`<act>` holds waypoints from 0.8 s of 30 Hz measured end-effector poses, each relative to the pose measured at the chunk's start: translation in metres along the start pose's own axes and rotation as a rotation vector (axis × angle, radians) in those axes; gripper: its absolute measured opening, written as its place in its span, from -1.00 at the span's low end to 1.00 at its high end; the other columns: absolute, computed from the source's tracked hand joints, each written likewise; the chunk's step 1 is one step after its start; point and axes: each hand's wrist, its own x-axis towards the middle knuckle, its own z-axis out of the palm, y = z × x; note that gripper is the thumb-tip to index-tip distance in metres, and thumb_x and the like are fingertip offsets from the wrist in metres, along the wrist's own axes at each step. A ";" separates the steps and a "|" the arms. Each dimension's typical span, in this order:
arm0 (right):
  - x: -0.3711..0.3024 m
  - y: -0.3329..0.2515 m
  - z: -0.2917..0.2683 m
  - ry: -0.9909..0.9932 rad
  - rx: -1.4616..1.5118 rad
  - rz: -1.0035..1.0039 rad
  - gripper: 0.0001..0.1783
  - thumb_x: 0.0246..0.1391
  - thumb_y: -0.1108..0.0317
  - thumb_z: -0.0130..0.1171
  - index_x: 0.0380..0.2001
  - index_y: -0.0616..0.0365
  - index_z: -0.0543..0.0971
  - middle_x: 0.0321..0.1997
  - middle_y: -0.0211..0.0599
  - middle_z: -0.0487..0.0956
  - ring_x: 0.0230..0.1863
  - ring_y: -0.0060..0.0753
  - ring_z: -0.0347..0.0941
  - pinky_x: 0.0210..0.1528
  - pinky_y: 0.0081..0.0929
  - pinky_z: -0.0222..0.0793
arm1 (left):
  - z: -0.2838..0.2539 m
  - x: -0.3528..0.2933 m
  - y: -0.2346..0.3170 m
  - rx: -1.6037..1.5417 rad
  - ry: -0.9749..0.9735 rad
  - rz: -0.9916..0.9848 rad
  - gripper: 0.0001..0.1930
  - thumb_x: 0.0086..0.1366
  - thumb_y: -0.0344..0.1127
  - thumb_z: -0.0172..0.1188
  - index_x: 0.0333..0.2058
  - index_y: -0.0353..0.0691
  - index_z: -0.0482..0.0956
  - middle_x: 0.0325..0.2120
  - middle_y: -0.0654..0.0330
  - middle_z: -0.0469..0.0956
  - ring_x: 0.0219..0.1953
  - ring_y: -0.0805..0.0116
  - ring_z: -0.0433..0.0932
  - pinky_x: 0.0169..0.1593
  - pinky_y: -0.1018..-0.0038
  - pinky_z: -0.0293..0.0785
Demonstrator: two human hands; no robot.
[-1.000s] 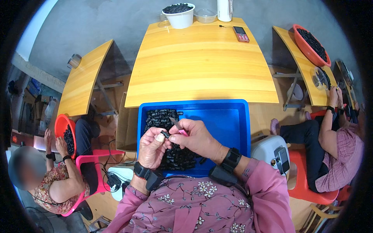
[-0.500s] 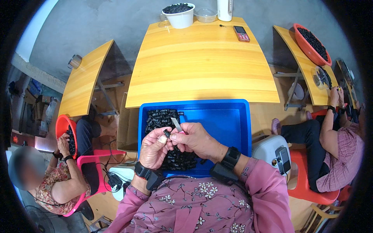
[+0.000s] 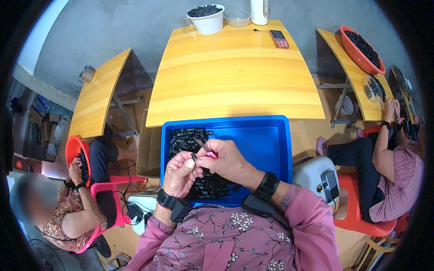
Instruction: The recorder is inserting white plastic plugs into small black plastic housings using a pink plastic strip to aid the assembly.
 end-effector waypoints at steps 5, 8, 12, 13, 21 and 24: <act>0.001 0.003 0.000 -0.022 0.039 0.024 -0.81 0.13 0.33 0.27 -0.38 0.26 0.57 -0.52 -0.42 0.56 -0.55 -0.70 0.42 -0.54 -0.67 0.33 | -0.004 0.001 -0.001 -0.003 -0.048 -0.027 -0.89 0.33 -0.42 0.20 -0.19 -0.25 0.52 -0.33 0.15 0.62 -0.35 0.34 0.65 -0.26 0.39 0.64; 0.000 0.000 0.002 -0.014 0.051 0.041 -0.80 0.14 0.32 0.26 -0.38 0.26 0.56 -0.52 -0.42 0.55 -0.56 -0.71 0.40 -0.55 -0.67 0.31 | -0.003 0.000 0.000 0.005 -0.047 -0.035 -0.89 0.33 -0.42 0.20 -0.19 -0.25 0.51 -0.32 0.15 0.62 -0.35 0.33 0.65 -0.25 0.39 0.64; 0.001 0.002 0.003 0.011 0.080 0.058 -0.79 0.15 0.31 0.24 -0.38 0.26 0.55 -0.53 -0.43 0.55 -0.57 -0.72 0.40 -0.56 -0.67 0.29 | -0.002 0.000 0.001 -0.005 -0.039 -0.061 -0.87 0.32 -0.42 0.22 -0.19 -0.26 0.51 -0.33 0.15 0.62 -0.35 0.32 0.65 -0.24 0.39 0.64; 0.001 0.003 0.002 0.012 0.091 0.063 -0.80 0.16 0.31 0.23 -0.37 0.26 0.55 -0.53 -0.44 0.54 -0.58 -0.72 0.39 -0.56 -0.66 0.29 | -0.002 0.000 0.001 -0.011 -0.041 -0.065 -0.87 0.32 -0.41 0.21 -0.19 -0.26 0.50 -0.32 0.13 0.61 -0.34 0.31 0.64 -0.23 0.38 0.64; 0.002 0.002 -0.006 0.022 0.130 0.061 -0.71 0.27 0.23 0.11 -0.27 0.29 0.59 -0.47 -0.46 0.54 -0.51 -0.74 0.39 -0.48 -0.67 0.31 | -0.005 0.002 0.000 -0.163 -0.111 -0.092 -0.89 0.36 -0.38 0.16 -0.18 -0.25 0.51 -0.29 0.12 0.59 -0.30 0.32 0.62 -0.20 0.38 0.57; 0.000 0.001 -0.009 -0.017 0.021 0.074 -0.64 0.31 0.20 0.05 -0.18 0.34 0.60 -0.42 -0.43 0.56 -0.42 -0.68 0.43 -0.37 -0.59 0.37 | -0.008 0.003 0.000 -0.295 -0.129 -0.110 -0.89 0.37 -0.39 0.15 -0.16 -0.24 0.51 -0.28 0.12 0.59 -0.29 0.31 0.60 -0.20 0.38 0.53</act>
